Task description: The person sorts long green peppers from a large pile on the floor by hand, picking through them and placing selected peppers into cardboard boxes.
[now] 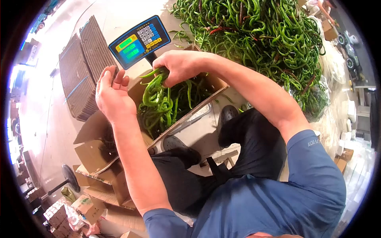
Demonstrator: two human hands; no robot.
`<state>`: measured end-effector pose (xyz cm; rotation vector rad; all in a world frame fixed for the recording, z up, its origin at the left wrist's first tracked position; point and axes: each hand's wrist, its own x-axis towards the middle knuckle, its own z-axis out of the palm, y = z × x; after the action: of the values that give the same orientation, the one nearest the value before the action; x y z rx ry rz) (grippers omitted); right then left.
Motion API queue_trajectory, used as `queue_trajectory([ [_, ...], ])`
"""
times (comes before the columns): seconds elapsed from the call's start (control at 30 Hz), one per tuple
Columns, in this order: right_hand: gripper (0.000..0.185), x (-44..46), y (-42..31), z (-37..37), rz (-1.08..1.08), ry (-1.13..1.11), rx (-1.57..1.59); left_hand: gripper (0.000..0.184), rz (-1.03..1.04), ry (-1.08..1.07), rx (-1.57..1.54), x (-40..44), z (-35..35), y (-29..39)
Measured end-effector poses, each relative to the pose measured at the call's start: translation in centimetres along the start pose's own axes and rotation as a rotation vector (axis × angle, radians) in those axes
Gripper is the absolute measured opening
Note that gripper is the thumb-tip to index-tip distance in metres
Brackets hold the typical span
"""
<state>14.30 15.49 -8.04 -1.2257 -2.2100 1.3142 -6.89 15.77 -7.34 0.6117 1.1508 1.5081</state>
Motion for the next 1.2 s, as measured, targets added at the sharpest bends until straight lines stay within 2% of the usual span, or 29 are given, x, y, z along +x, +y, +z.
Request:
queue_trajectory([
  [0.1,0.029,0.4,0.9,0.0,0.042,-0.057,-0.054,0.021,-0.007,-0.009,0.008,-0.1,0.2,-0.2],
  [0.13,0.033,0.5,1.8,-0.5,0.026,-0.136,-0.153,0.021,-0.014,-0.01,0.016,-0.1,0.3,-0.3],
  [0.23,0.037,-0.1,3.5,-0.1,0.279,-0.154,-0.643,0.023,-0.031,-0.027,0.037,-0.1,0.7,-0.4],
  [0.27,0.042,-1.1,4.0,-0.5,0.234,-0.075,-0.618,0.024,-0.035,-0.033,0.044,-0.1,0.7,-0.4],
  [0.3,0.046,-2.4,2.7,-1.5,0.096,0.073,-0.504,0.025,-0.044,-0.04,0.052,-0.1,0.7,-0.5],
  [0.33,0.049,-4.0,0.9,-2.7,0.076,0.18,-0.353,0.025,-0.054,-0.052,0.081,-0.1,0.8,-0.7],
  [0.37,0.048,-5.7,-1.1,-4.4,0.107,0.238,-0.199,0.026,-0.061,-0.07,0.106,-0.2,1.1,-0.9],
  [0.4,0.043,-7.3,-1.0,-5.6,-0.015,0.374,-0.122,0.027,-0.068,-0.092,0.131,-0.2,1.4,-1.1],
  [0.5,0.032,-14.6,0.5,-9.5,0.05,0.676,-0.106,0.025,-0.034,-0.436,0.397,-1.1,2.1,-2.4],
  [0.57,0.033,-21.3,3.8,-11.0,0.251,0.763,-0.215,0.034,0.041,-0.703,0.843,-2.8,3.1,-3.1],
  [0.63,0.04,-28.9,8.8,-11.1,0.475,0.788,-0.283,0.04,0.15,-0.948,1.03,-3.1,2.0,-5.9],
  [0.67,0.051,-32.8,10.5,-9.8,0.576,0.851,-0.336,0.043,0.189,-1.03,1.102,-3.6,1.8,-6.6],
  [0.7,0.05,-35.6,11.2,-8.6,0.801,0.824,-0.324,0.046,0.232,-1.103,1.179,-4.0,1.8,-7.1],
  [0.73,0.053,-38.0,12.4,-7.0,0.93,0.789,-0.341,0.047,0.159,-1.119,1.219,-4.4,2.0,-7.3],
  [0.8,0.059,-42.2,15.9,-2.7,1.074,0.763,-0.211,0.045,0.176,-1.114,1.239,-5.6,2.5,-7.3],
  [0.83,0.06,-42.9,16.7,-0.3,1.101,0.804,-0.243,0.044,0.2,-1.106,1.217,-5.8,2.7,-7.6],
  [0.87,0.064,-43.8,19.3,2.2,1.072,0.798,-0.384,0.043,0.174,-1.082,1.195,-6.3,3.1,-7.5],
  [0.9,0.071,-42.9,19.2,3.8,1.14,0.76,-0.389,0.042,0.147,-1.055,1.173,-7.1,3.7,-7.2],
  [0.93,0.08,-41.9,19.4,5.5,1.101,0.787,-0.47,0.041,0.12,-1.025,1.151,-7.9,4.3,-7.1],
  [0.97,0.089,-39.7,17.6,5.4,1.168,0.664,-0.462,0.04,0.15,-1.035,1.144,-8.6,4.9,-7.1],
  [1.0,0.095,-38.6,19.2,7.3,1.064,0.649,-0.642,0.039,0.18,-1.044,1.138,-9.3,5.3,-7.1],
  [1.1,0.084,-34.8,21.6,7.5,0.876,0.577,-0.818,0.036,0.262,-1.064,1.166,-10.4,6.2,-7.6],
  [1.17,0.083,-32.8,22.2,6.2,0.869,0.539,-0.893,0.035,0.31,-1.087,1.17,-10.7,6.5,-8.0],
  [1.2,0.085,-31.8,21.7,4.9,0.941,0.428,-0.877,0.035,0.311,-1.089,1.187,-10.7,6.6,-8.1],
])
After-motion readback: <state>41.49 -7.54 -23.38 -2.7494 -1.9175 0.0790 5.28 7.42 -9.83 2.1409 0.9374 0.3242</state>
